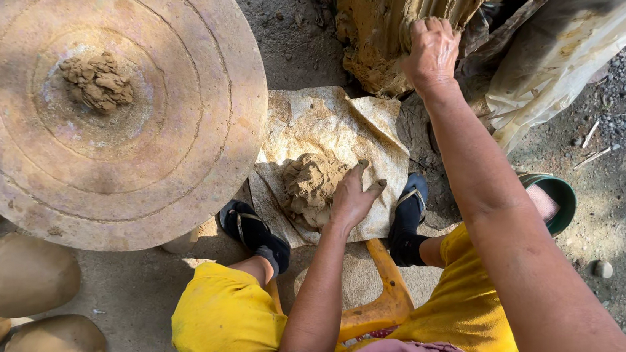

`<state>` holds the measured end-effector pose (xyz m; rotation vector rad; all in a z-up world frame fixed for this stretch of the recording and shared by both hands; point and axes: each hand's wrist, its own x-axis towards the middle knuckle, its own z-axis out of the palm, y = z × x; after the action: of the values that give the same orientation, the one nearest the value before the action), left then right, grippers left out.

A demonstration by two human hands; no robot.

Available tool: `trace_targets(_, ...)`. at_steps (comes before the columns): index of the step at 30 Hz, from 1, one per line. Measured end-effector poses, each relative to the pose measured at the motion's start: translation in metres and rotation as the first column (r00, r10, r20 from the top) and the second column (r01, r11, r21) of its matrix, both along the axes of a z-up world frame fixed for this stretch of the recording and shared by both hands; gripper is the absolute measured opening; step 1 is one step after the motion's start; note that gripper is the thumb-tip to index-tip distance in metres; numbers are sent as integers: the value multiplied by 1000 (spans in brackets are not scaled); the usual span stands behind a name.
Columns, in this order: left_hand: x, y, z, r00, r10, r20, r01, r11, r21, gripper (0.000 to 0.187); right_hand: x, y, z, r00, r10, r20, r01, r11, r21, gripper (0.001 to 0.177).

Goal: The person kneads a lump of clay by hand on a board, repeatedly folding and pressing it.

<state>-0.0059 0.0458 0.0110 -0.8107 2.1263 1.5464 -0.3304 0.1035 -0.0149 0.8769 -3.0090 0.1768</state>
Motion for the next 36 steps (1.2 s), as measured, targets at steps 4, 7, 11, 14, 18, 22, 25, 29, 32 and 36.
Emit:
trace_targets(4,4,3,-4,998,-55,35,54,998,17,82,11,-2,-4,999,9,-44,-5,997,80,38)
trace_targets(7,11,0,1,999,-20,49,16,997,70,84,21,2,-17,999,4,-53,0,997,78,37)
trace_targets(11,8,-7,5,997,-17,70,11,996,84,79,20,3,-29,999,8,-33,-6,998,55,35)
trace_targets(14,5,-10,2,993,-1,118,-10,995,100,79,21,0,-33,999,-10,-43,12,999,53,43)
trace_targets(18,10,-5,-11,995,3,102,-14,994,112,80,24,3,-43,994,6,-105,1,998,63,37)
trace_targets(22,9,-3,-14,989,8,151,-25,994,106,79,36,3,-48,994,-5,-112,12,998,55,37)
trace_targets(25,8,-5,-6,987,-15,158,-2,994,109,74,38,2,-51,997,-21,-73,26,997,70,36)
trace_targets(29,8,-4,-3,986,-10,164,-12,991,132,74,41,1,-58,978,11,-208,5,997,76,40)
trace_targets(32,4,-4,-7,981,-21,192,0,994,110,76,43,0,-61,998,-33,-62,38,997,70,35)
trace_targets(36,9,-5,-10,982,-11,191,-15,991,135,74,44,-1,-63,998,-57,3,56,995,88,35)
